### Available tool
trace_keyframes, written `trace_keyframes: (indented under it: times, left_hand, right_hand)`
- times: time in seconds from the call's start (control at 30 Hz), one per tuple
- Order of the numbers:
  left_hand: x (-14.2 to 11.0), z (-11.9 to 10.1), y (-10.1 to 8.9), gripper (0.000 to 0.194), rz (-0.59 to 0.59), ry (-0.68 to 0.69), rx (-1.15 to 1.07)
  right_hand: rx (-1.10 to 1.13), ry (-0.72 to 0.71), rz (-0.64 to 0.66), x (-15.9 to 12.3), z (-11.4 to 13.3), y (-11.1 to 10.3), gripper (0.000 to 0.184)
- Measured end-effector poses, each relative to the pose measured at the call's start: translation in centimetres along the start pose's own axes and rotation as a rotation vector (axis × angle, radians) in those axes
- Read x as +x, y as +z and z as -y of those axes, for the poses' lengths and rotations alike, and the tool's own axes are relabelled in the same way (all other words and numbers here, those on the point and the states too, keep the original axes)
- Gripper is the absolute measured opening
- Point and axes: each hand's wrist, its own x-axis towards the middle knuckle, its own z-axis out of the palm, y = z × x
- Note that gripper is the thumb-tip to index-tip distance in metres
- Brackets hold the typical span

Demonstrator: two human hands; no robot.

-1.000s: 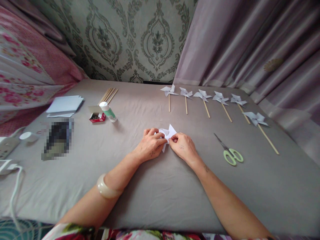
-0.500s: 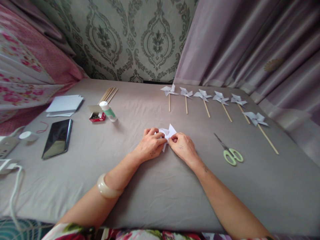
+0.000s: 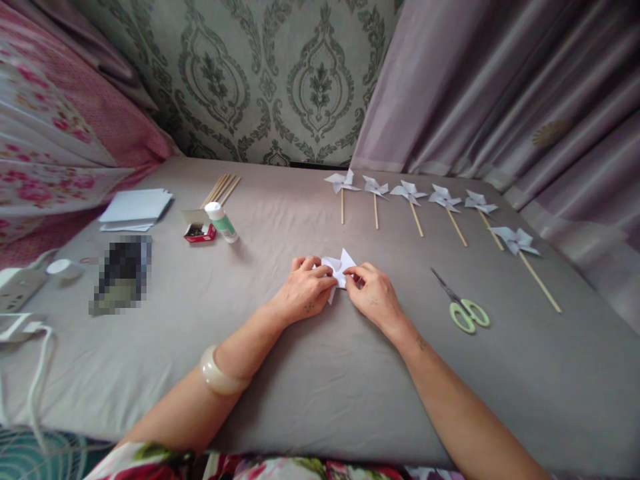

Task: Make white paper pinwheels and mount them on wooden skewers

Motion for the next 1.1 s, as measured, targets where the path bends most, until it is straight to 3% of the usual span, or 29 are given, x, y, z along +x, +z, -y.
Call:
trace_keyframes:
  times: [0.53, 0.77, 0.97, 1.1]
  left_hand:
    - [0.0, -0.2, 0.1, 0.023, -0.013, -0.004, -0.016]
    - [-0.2, 0.3, 0.1, 0.023, -0.126, -0.022, -0.087]
    - [-0.2, 0.4, -0.3, 0.022, -0.191, -0.155, -0.104]
    - [-0.1, 0.5, -0.4, 0.021, -0.273, -0.247, -0.110]
  right_hand:
    - [-0.223, -0.119, 0.152, -0.2, 1.2, -1.1, 0.031]
    - [-0.363, -0.272, 0.309, 1.7, 1.6, -2.4, 0.029]
    - [-0.393, -0.342, 0.426, 3.5, 1.6, -2.7, 0.027]
    - [-0.415, -0.310, 0.464, 4.6, 1.8, -2.9, 0.025]
